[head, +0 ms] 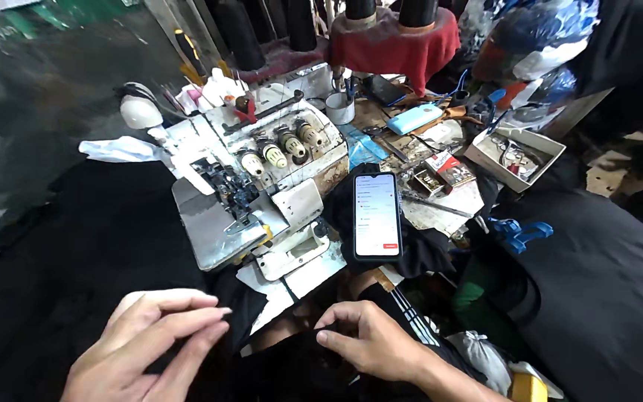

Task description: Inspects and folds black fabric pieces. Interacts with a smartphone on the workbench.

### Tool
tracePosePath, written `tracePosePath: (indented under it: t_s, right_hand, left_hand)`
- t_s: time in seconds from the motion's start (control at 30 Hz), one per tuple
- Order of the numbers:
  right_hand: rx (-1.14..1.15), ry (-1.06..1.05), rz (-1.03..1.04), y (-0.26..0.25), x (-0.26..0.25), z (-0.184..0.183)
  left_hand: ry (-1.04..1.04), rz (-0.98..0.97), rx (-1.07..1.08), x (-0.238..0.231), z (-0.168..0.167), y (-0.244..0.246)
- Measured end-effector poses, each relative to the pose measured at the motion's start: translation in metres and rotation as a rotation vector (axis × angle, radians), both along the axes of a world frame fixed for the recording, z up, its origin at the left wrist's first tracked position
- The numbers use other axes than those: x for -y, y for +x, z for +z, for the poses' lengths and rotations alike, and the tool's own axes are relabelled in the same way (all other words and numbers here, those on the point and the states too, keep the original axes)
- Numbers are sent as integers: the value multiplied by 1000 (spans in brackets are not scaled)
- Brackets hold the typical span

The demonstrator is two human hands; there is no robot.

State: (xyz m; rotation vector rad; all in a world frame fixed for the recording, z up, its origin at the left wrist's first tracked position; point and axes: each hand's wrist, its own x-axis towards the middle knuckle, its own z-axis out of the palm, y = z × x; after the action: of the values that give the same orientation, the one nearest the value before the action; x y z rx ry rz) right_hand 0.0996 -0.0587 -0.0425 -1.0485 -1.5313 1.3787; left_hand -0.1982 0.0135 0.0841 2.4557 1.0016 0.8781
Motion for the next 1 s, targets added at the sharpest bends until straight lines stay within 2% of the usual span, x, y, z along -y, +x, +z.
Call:
tracePosePath:
  t_s: [0.07, 0.13, 0.23, 0.43, 0.57, 0.63, 0.7, 0.8, 0.9, 1.0]
  right_hand:
    - [13, 5, -7, 1, -1, 1]
    - [6, -3, -35, -1, -2, 0]
    - [7, -6, -78, -2, -4, 1]
    - [42, 12, -77, -2, -8, 3]
    - [74, 63, -94, -4, -9, 5]
    - [88, 67, -105, -7, -9, 3]
    - [86, 70, -113, -9, -8, 2]
    - [86, 81, -124, -9, -7, 5]
    - [86, 63, -125, -7, -6, 7]
    - [69, 54, -141, -7, -5, 8]
  left_hand:
    - [-57, -104, 47, 4, -1, 11]
    - [-106, -168, 142, 1, -28, 25]
    - [-177, -149, 203, 0, -59, 36]
    - [-202, -171, 114, 7, -38, 31]
    - [-238, -296, 120, 12, -22, 28]
    - [-285, -313, 171, 15, -27, 33]
    - [-292, -269, 213, 16, -48, 42]
    - [-261, -205, 159, 15, -73, 47]
    - [-266, -235, 102, 20, -59, 41]
    - [-284, -288, 144, 25, -47, 41]
